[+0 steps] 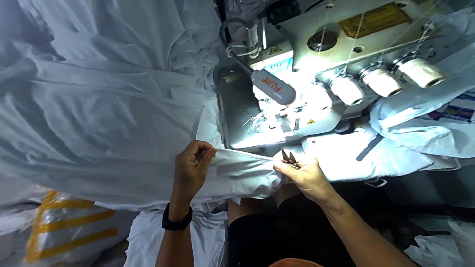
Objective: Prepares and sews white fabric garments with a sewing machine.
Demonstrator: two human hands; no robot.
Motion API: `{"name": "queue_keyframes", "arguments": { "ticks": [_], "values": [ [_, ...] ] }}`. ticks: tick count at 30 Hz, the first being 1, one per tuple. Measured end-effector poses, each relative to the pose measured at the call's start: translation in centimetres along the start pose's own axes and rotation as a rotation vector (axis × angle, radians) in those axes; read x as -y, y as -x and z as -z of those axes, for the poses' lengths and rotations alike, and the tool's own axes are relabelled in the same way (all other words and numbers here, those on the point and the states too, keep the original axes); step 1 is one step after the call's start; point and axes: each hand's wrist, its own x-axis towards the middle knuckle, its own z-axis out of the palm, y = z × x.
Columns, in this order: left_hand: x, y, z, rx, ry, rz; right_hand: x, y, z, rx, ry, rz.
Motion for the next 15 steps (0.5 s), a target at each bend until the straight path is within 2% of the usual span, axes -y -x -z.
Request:
{"name": "queue_keyframes", "arguments": {
  "ticks": [9,12,15],
  "values": [
    [1.6,4.0,-0.2,-0.078,0.148,0.195,0.3,-0.3,-0.7,0.079,-0.034,-0.146],
    [2.1,4.8,-0.2,-0.082,0.202,0.204,0.1,-0.3,-0.8,0.099,-0.018,-0.150],
    [2.7,5.5,0.3,-0.010,0.183,0.154,0.0,-0.2,-0.9,0.107,-0.006,-0.130]
  ]
}}
